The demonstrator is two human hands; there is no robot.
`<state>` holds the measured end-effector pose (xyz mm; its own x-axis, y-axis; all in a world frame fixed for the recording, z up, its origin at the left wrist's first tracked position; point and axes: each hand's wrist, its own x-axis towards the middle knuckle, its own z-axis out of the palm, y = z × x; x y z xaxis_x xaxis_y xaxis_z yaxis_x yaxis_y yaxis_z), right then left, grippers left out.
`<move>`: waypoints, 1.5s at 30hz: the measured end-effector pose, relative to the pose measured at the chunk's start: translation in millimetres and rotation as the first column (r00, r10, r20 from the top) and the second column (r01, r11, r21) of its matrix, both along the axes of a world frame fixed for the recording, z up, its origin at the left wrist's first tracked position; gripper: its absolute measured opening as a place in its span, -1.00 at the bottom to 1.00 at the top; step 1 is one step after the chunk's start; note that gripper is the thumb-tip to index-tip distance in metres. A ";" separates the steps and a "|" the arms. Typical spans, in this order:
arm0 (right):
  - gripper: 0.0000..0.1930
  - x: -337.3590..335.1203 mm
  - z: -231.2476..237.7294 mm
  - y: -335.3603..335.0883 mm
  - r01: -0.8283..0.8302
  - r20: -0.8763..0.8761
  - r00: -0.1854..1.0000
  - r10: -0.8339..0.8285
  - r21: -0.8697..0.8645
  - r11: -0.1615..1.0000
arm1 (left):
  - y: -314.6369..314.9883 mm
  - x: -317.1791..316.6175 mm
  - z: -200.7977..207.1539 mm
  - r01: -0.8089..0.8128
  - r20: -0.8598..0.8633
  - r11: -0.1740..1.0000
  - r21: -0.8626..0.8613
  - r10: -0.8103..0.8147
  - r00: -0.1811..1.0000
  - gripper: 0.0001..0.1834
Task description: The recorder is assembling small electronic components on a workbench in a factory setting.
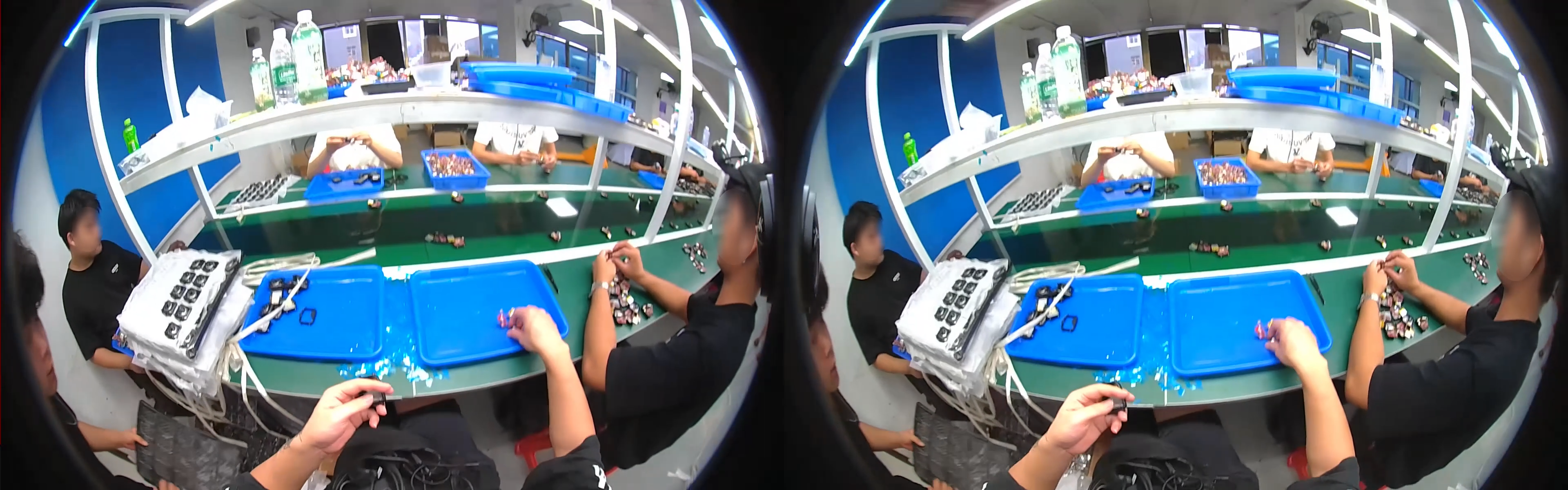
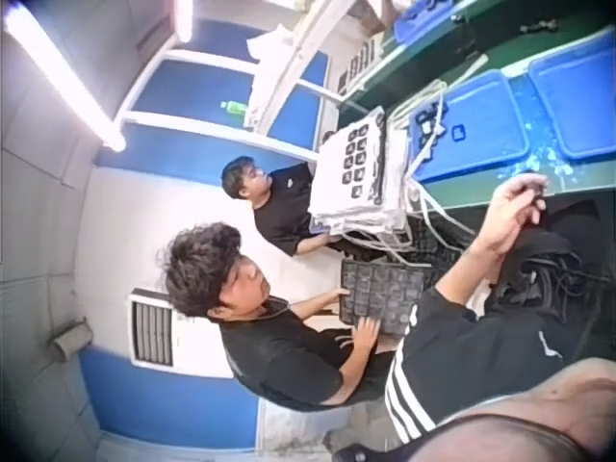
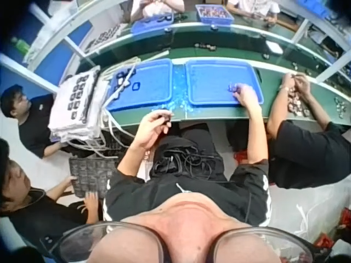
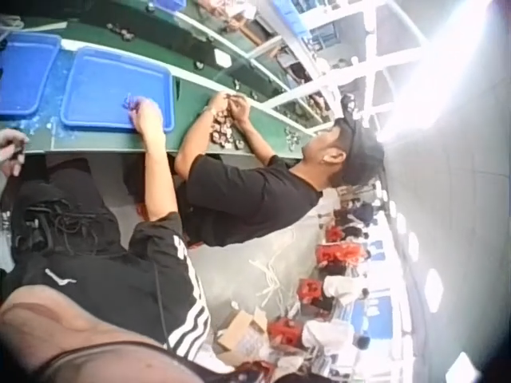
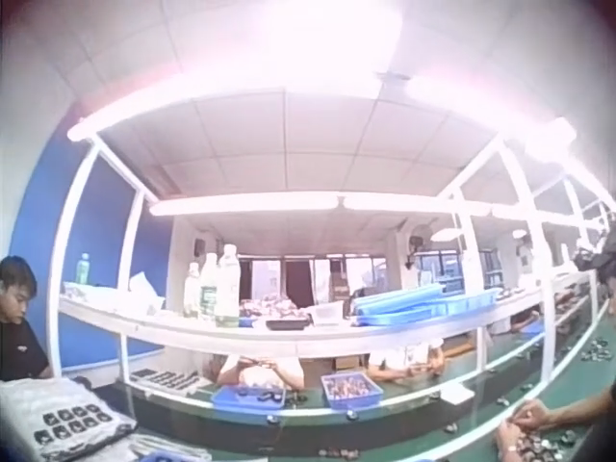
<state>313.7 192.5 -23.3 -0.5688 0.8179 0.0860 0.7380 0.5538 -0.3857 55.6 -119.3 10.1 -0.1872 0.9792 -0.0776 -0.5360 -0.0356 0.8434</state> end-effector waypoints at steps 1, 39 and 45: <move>-0.79 -6.0 5.4 -0.2 0.005 -0.013 1.000 -0.006 -0.071 0.997 | 0.8 -2.0 -1.2 0.005 -0.041 1.000 0.009 -0.005 0.999 -0.74; -0.92 -140.8 79.7 -56.0 -0.367 -0.414 0.827 0.380 0.114 0.923 | 200.3 -75.1 -10.2 -0.004 -0.657 0.966 0.259 0.179 0.732 -0.85; -0.83 -180.0 57.0 -25.3 -0.515 0.155 0.854 0.496 0.126 0.848 | 168.9 -108.6 -10.7 -0.184 -0.406 0.973 0.142 0.226 0.885 -0.81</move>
<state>133.8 167.2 33.6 -0.9134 0.3949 0.0990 0.3716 0.9080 -0.1937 -53.0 49.6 -0.6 -0.3787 0.9142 0.1445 -0.1081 -0.1988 0.9741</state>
